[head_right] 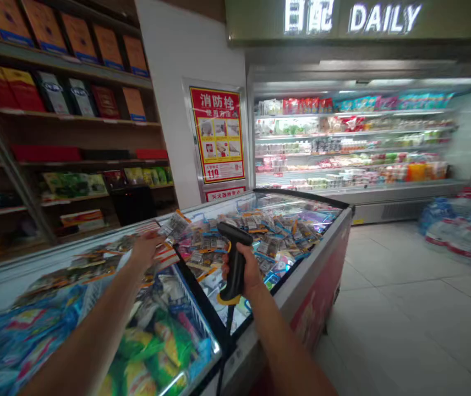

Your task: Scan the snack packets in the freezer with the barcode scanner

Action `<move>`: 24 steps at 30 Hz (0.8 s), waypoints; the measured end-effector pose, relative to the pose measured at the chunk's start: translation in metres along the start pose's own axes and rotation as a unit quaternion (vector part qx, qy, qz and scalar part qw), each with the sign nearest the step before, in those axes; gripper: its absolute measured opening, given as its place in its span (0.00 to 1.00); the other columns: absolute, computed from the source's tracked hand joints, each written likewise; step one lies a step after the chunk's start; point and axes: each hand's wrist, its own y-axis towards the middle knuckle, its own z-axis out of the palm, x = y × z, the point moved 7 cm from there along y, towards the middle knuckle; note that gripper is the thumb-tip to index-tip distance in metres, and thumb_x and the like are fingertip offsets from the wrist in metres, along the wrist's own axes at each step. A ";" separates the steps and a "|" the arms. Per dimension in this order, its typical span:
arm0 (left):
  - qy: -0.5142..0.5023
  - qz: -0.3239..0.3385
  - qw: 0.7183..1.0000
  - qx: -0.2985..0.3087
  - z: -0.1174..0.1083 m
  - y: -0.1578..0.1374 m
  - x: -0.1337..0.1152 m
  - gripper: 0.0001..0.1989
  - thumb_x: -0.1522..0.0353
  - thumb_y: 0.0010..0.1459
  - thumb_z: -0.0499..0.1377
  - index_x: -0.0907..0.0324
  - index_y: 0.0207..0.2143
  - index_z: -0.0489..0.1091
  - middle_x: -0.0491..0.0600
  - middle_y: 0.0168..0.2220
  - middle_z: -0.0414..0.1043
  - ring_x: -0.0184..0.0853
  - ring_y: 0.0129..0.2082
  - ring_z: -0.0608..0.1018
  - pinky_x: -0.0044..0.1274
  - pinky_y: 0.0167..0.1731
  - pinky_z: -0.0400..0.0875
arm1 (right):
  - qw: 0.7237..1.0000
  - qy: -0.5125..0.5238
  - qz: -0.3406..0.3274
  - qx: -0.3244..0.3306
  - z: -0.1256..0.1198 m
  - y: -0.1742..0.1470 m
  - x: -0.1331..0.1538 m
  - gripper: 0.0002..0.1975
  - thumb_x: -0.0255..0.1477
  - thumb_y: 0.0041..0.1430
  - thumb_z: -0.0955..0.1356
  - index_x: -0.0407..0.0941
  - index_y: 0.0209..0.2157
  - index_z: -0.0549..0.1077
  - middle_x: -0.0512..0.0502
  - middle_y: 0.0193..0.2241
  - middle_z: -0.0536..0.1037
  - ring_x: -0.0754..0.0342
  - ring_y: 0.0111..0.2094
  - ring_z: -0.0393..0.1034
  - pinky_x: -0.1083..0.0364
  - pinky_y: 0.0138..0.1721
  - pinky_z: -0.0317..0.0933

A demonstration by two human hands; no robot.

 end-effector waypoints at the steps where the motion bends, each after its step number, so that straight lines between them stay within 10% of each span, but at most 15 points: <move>1: -0.003 -0.002 1.000 0.009 0.004 -0.002 0.001 0.10 0.80 0.34 0.57 0.61 0.21 0.61 0.39 0.17 0.62 0.23 0.18 0.67 0.16 0.21 0.64 | 1.000 0.000 -0.001 0.001 0.000 0.000 0.000 0.13 0.38 0.44 0.64 0.41 0.27 0.67 0.51 0.17 0.68 0.61 0.14 0.59 0.61 0.15 0.55; 11: -0.014 -0.021 0.995 0.094 0.058 -0.031 0.025 0.12 0.81 0.34 0.56 0.62 0.25 0.65 0.42 0.20 0.67 0.25 0.19 0.71 0.18 0.22 0.67 | 1.000 0.010 -0.027 0.010 0.004 -0.001 0.004 0.13 0.37 0.46 0.63 0.41 0.29 0.67 0.51 0.17 0.68 0.61 0.15 0.59 0.61 0.14 0.55; 24: -0.024 -0.032 0.997 0.068 0.055 -0.034 0.028 0.10 0.81 0.35 0.55 0.63 0.24 0.65 0.43 0.20 0.68 0.25 0.17 0.71 0.17 0.18 0.66 | 0.999 0.024 -0.040 0.017 0.004 -0.004 0.011 0.14 0.37 0.47 0.62 0.40 0.29 0.66 0.51 0.17 0.66 0.62 0.15 0.58 0.62 0.14 0.54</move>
